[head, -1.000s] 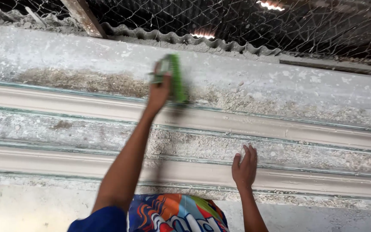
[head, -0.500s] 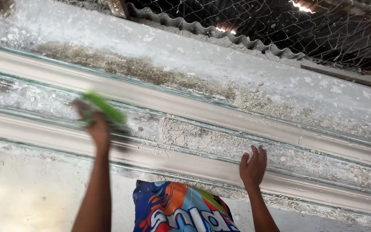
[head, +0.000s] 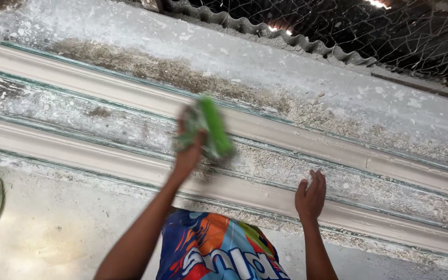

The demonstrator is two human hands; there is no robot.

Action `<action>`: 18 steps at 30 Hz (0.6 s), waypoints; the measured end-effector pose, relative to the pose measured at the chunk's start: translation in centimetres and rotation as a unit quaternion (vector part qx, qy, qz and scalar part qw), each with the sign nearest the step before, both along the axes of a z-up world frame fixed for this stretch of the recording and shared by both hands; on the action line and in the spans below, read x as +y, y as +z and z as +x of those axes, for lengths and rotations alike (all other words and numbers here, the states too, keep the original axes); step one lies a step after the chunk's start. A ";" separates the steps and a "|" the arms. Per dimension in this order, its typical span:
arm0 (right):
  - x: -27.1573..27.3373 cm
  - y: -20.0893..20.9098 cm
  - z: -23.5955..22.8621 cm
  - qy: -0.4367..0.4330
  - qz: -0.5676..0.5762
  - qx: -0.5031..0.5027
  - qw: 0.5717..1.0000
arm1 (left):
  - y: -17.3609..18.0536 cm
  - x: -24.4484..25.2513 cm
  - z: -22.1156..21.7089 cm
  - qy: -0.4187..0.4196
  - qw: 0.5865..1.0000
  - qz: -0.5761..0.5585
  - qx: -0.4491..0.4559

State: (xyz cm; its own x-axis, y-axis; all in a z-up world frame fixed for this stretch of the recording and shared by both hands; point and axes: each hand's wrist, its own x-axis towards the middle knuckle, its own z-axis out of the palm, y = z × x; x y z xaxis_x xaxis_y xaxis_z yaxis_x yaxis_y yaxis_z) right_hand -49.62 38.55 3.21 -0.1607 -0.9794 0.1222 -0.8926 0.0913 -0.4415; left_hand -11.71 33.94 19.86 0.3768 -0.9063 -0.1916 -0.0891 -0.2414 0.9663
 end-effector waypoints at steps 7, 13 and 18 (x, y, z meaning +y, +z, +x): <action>0.0 -0.8 -0.3 0.000 -0.035 0.005 0.999 | -6.2 2.5 16.9 0.242 0.946 -0.198 -0.091; 0.1 0.2 0.2 0.010 -0.026 0.017 0.999 | -15.2 4.3 -9.0 -0.118 0.985 0.088 0.089; 0.4 0.5 0.1 -0.012 0.004 -0.010 1.000 | -5.9 2.6 -11.5 -0.111 0.978 0.036 0.174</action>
State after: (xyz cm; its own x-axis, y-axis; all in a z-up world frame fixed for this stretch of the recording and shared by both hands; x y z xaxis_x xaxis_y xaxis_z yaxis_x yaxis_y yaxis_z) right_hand -49.56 38.98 3.69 -0.1859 -0.9762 0.1117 -0.8813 0.1154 -0.4583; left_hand -23.20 36.58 13.95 0.0723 -0.9376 -0.3400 0.1844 -0.3224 0.9285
